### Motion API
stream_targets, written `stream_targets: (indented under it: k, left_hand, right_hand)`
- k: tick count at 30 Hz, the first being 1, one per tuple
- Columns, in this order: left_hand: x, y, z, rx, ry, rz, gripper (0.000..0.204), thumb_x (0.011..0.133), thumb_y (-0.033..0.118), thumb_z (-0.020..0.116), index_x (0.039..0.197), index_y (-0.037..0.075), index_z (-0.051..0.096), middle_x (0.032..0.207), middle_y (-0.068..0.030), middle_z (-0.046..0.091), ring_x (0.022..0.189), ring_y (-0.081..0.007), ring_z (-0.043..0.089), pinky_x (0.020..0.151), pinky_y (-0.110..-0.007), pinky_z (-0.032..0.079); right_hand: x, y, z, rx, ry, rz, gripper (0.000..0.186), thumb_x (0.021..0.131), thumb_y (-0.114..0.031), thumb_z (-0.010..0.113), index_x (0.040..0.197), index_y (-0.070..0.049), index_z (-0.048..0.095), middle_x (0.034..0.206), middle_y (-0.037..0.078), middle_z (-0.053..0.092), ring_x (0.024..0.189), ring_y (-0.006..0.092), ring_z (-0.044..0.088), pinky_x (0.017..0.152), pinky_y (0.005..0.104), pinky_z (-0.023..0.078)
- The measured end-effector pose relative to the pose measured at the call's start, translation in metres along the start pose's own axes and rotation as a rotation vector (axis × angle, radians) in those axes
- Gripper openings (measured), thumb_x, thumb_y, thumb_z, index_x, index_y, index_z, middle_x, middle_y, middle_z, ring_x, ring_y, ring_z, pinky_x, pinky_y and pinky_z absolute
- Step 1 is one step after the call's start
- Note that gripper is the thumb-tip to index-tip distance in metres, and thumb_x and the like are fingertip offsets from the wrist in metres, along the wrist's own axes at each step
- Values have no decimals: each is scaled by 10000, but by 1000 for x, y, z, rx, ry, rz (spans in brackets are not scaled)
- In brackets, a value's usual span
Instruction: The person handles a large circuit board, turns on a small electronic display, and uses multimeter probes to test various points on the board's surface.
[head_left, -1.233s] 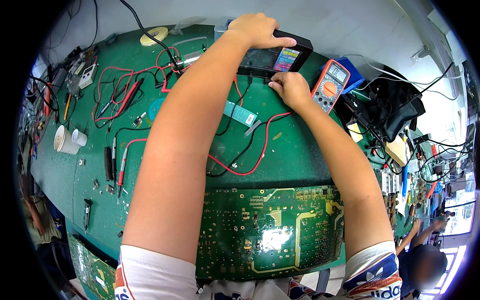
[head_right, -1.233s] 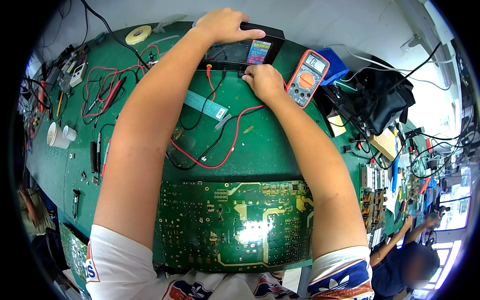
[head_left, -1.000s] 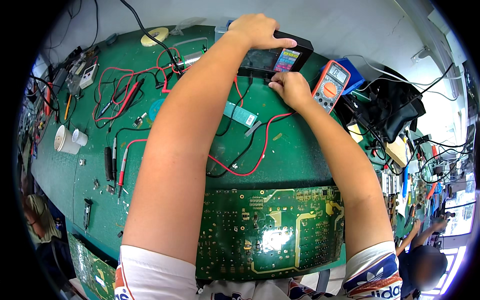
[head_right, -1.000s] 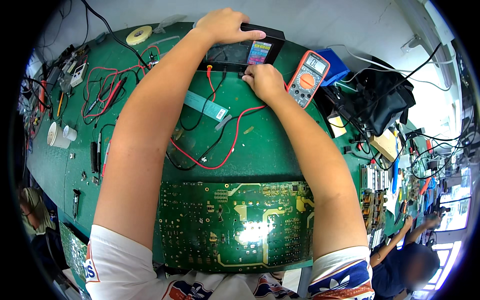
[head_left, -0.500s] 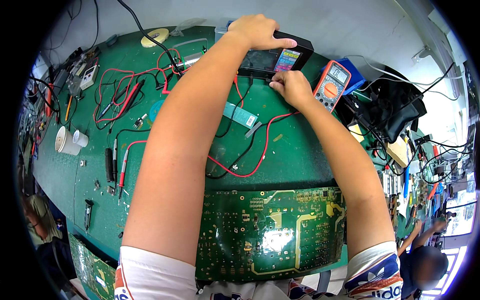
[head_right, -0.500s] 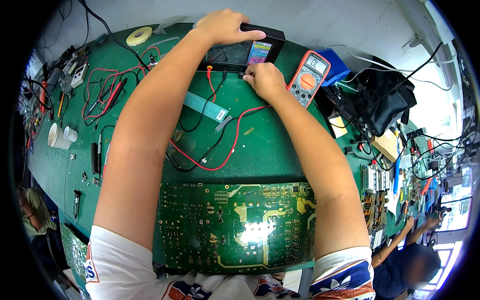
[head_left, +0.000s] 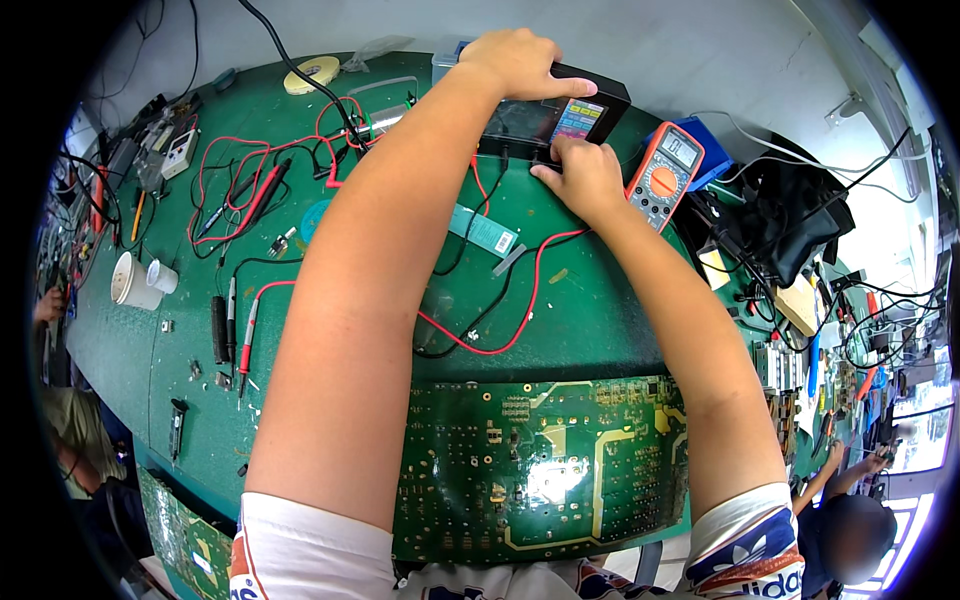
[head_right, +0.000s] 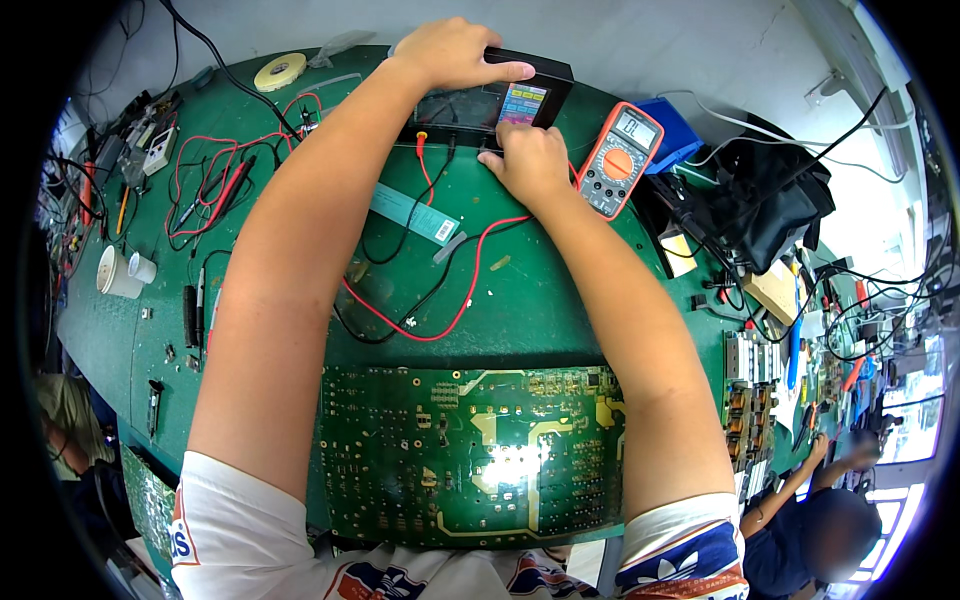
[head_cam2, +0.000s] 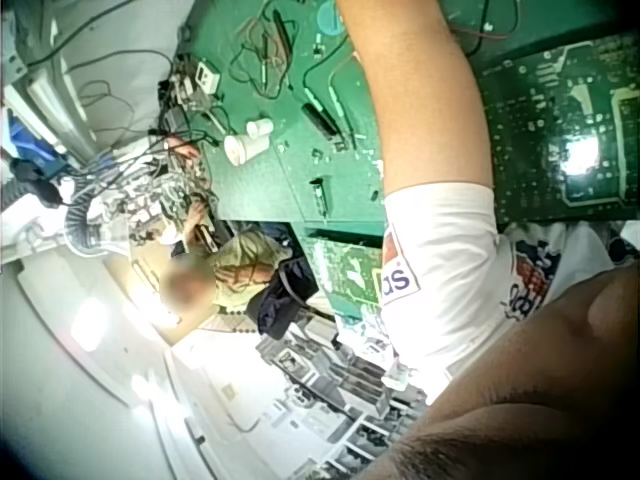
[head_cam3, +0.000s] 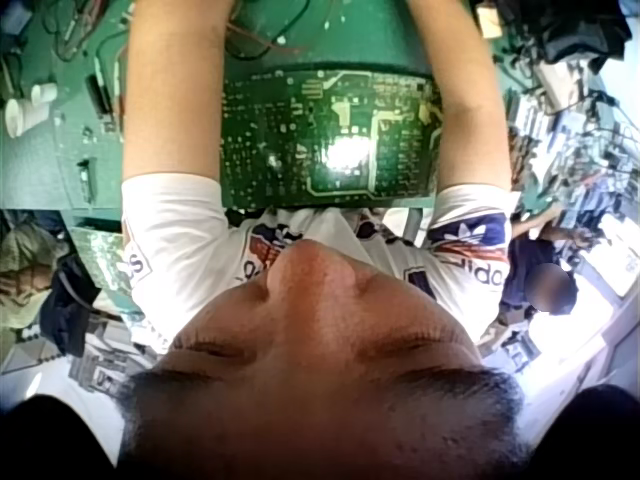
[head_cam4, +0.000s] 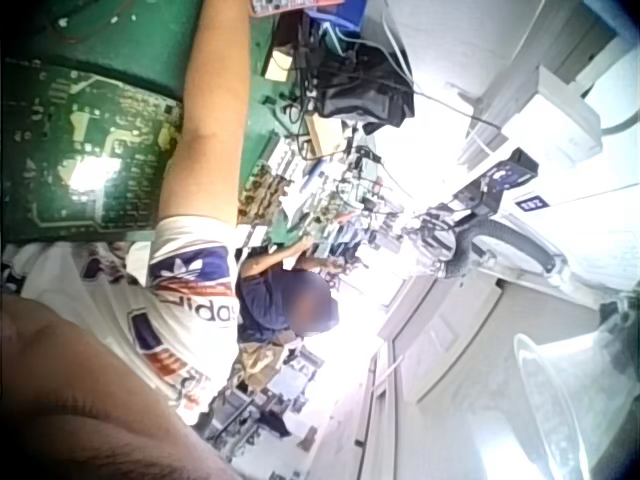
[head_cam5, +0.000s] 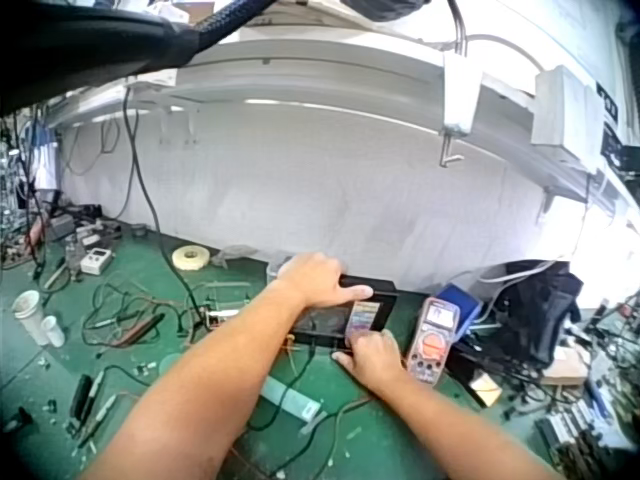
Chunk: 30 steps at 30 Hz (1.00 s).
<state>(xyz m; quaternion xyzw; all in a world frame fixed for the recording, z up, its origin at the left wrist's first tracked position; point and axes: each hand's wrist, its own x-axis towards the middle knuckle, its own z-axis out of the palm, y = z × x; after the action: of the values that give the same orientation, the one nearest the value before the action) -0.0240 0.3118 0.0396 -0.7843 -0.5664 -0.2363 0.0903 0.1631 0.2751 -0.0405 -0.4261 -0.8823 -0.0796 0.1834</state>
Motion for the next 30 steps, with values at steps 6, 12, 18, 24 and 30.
stream_targets:
  k: [6,12,18,24,30]
  left_hand:
    - [6,-2,0,-10,-87,-39,905,722,893,502,1063,91,746,1059,-197,703,1030,-375,674,899,-516,529]
    - [1,3,-4,-29,-89,-51,903,724,889,506,1065,87,745,1039,-195,708,1022,-376,676,897,-514,530]
    - [2,1,-3,-22,-69,-31,904,727,888,502,1061,85,748,1025,-190,712,1012,-375,679,884,-508,535]
    - [-1,3,-8,-58,-104,-47,897,735,883,499,1052,82,749,1011,-184,714,990,-354,686,860,-498,541]
    - [4,3,-5,-31,-87,-13,878,747,877,492,1048,94,751,999,-171,713,967,-347,686,835,-498,545]
  right_hand:
    - [-5,2,11,42,61,-8,319,789,-370,778,841,-75,670,750,121,697,732,309,674,713,420,470]
    - [-5,2,10,118,-16,137,312,799,-371,771,858,-73,699,761,146,700,764,341,688,689,454,525]
    - [-2,2,9,110,-80,195,307,817,-368,762,892,-73,719,803,159,711,793,349,699,714,455,549]
    - [3,-15,9,61,-90,297,267,836,-338,747,919,-86,718,831,157,718,809,347,705,722,459,562]
    - [4,-3,-7,25,-176,116,215,846,-278,728,905,-73,707,813,150,713,785,355,704,706,466,564]
